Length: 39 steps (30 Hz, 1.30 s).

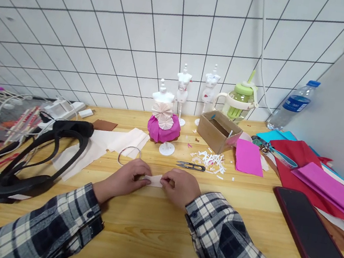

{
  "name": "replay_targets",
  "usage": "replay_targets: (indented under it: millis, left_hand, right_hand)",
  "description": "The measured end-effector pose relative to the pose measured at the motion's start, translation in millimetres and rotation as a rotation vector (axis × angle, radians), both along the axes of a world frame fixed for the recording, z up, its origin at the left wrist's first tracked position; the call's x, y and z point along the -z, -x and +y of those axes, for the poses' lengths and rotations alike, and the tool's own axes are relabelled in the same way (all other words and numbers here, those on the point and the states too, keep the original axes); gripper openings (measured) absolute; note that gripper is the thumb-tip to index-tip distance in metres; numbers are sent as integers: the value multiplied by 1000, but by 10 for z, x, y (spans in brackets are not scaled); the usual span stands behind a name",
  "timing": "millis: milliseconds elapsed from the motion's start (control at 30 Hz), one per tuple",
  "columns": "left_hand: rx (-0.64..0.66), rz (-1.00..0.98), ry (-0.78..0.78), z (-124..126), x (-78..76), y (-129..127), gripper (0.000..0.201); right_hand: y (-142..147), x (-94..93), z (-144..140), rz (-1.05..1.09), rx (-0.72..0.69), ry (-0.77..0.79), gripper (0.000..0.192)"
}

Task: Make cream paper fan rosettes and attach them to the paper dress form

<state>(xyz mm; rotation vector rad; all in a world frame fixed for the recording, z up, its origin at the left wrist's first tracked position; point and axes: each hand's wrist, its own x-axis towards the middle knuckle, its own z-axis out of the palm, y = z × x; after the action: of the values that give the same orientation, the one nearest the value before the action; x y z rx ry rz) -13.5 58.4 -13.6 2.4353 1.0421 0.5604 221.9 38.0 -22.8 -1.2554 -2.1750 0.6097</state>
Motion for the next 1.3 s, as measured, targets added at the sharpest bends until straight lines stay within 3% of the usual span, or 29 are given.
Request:
replay_targets:
  millis: [100,200,300,433,533,667,800,933,1033,1133,1300]
  left_hand:
    - [-5,-40,0,-29,-57,8,32]
    - [-6,-60,-88,-91,-113,7,63]
    - [4,22,-225,-170,-126,-16,74]
    - [117,149,-321,-241,-129,-80,56]
    - [234,222,-240,-245,-179,-126,28]
    - [336,221,-157,-233,-252,-154,20]
    - [285,203,-161,-237,-239,-143,20]
    - [181,204,-104,-235,-177,-128,25]
    - [69,172,-19,-228,-146,-126,29]
    - [-39,156,3,-214,-121,-121,23]
    - [11,99,-31,-171,-38,-91,13]
  right_hand:
    - [-14,-2,-14,111,55,-18,10]
    - [-15,-10,-30,150,91,68,12]
    - [2,-23,-34,82,113,101,14]
    - [8,-31,-16,20,190,90,19]
    - [-9,-9,11,-33,236,89,21]
    - [-28,23,37,-10,317,108,20]
    - [-21,5,15,94,309,-23,31]
    - [6,-6,-24,-27,62,-197,18]
    - [22,6,-32,-162,-78,-184,19]
    - [29,4,-33,-210,-109,-149,19]
    - [47,-21,-52,-191,-132,-152,18]
